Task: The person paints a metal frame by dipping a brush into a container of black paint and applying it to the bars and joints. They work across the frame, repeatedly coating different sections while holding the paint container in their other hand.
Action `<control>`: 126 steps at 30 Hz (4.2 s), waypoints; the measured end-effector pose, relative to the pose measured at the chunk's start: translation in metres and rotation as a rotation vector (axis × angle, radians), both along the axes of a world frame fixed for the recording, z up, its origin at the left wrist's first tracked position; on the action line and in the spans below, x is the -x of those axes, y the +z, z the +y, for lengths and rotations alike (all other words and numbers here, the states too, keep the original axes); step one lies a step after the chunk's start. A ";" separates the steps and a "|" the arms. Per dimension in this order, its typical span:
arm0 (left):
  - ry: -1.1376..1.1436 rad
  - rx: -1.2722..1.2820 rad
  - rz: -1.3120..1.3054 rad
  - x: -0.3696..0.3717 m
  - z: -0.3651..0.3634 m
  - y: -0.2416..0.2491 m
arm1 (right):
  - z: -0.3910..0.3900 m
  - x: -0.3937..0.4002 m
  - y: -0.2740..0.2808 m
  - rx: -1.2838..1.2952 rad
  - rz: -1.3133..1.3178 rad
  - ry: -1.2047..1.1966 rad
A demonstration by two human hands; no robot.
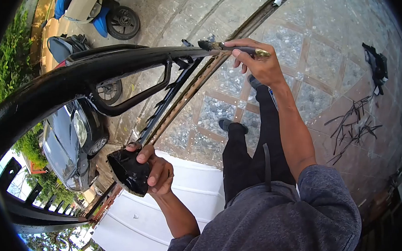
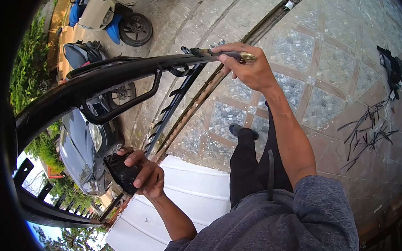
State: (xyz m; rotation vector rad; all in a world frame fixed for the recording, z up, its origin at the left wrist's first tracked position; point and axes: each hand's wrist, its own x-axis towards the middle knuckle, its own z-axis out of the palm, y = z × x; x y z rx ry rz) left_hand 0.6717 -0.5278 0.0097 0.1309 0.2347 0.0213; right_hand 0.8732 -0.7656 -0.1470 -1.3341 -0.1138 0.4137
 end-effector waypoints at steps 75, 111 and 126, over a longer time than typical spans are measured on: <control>-0.071 0.039 0.013 -0.044 -0.032 -0.049 | 0.050 -0.003 -0.030 -0.613 0.154 0.021; -0.146 0.091 -0.019 -0.008 -0.023 -0.063 | 0.039 0.061 -0.018 -0.301 0.134 -0.392; -0.170 0.025 -0.005 0.080 0.060 -0.101 | 0.108 0.143 -0.023 -0.246 -0.151 -0.659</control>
